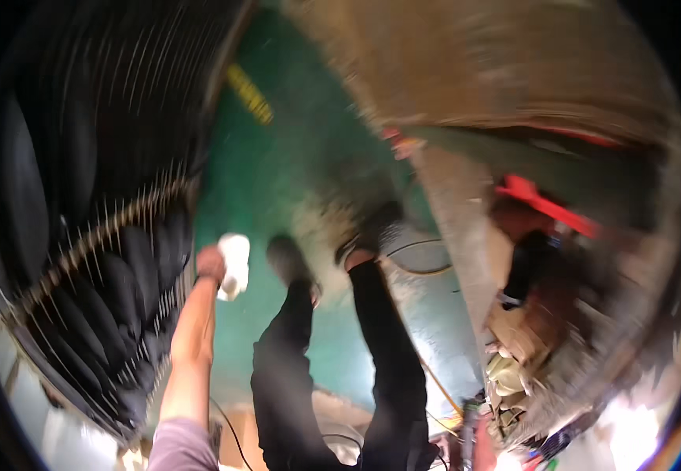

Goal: The person repeatedly picks up black plastic parts from a wire rack and sprays them with a handheld spray gun. The person places the sprayed parts onto a cardboard sheet on a table. The person also handles white plastic parts, placing them on the table.

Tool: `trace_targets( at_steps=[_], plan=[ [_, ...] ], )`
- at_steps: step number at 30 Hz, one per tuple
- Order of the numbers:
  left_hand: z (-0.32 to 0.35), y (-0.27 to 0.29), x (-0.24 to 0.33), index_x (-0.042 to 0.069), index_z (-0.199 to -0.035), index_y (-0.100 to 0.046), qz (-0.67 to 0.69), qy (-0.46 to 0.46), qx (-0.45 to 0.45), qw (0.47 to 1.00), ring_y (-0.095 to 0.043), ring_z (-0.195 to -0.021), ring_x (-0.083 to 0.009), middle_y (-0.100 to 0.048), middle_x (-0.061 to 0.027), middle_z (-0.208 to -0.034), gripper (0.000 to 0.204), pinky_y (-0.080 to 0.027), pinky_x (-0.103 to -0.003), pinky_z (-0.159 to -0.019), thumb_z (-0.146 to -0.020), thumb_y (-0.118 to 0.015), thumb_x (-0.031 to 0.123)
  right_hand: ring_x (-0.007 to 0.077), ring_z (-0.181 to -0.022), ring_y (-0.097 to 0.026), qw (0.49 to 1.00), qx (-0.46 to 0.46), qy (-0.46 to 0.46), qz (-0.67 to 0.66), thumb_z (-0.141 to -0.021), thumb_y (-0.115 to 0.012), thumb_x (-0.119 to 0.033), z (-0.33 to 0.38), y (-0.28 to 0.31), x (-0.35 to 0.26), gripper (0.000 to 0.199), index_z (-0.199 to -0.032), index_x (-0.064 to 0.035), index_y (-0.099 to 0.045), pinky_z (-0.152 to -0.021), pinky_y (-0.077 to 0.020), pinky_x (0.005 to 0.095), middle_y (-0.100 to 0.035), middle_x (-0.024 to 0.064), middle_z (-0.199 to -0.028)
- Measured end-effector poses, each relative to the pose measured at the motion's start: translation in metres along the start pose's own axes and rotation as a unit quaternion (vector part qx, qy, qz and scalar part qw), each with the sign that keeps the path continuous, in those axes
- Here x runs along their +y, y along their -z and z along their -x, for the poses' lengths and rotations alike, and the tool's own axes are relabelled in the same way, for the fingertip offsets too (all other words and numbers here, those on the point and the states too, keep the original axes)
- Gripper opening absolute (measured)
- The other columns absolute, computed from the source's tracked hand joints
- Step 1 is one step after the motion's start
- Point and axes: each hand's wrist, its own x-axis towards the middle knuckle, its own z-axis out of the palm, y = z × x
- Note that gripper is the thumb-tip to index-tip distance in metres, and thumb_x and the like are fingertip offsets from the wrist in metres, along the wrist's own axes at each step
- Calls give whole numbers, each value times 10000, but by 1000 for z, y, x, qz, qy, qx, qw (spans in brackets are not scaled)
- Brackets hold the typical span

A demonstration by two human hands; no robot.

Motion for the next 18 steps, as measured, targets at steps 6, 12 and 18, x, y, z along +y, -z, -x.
trace_targets(
  at_steps=[6, 12, 18],
  plan=[
    [123, 76, -17, 4, -1161, -617, 287, -159, 65, 942, -655, -1019, -352, -667, -222, -1098, 511, -523, -441, -889, -859, -653, 414, 382, -1173, -572, 977, -28, 124, -170, -688, -639, 37, 38, 33, 34, 848, -1488, -61, -376, -992, -482, 421, -565, 205, -1307],
    [318, 301, -7, -65, -1191, -618, 543, -163, 148, 811, -655, -924, -375, -682, -266, -1084, 462, -524, -436, -807, -922, -665, 308, 404, -1022, -601, 953, 77, 92, -277, -731, -650, -28, 130, 64, 34, 832, -1500, -105, -343, -839, -516, 449, -581, 187, -1152],
    [431, 401, -5, -93, -1298, -487, 752, -150, 122, 631, -627, -922, -377, -611, -287, -1127, 511, -588, -449, -755, -943, -646, 238, 422, -973, -603, 918, 163, 80, -352, -775, -624, -79, 161, 43, 49, 743, -1476, -103, -377, -809, -506, 467, -588, 198, -1064]
  ],
)
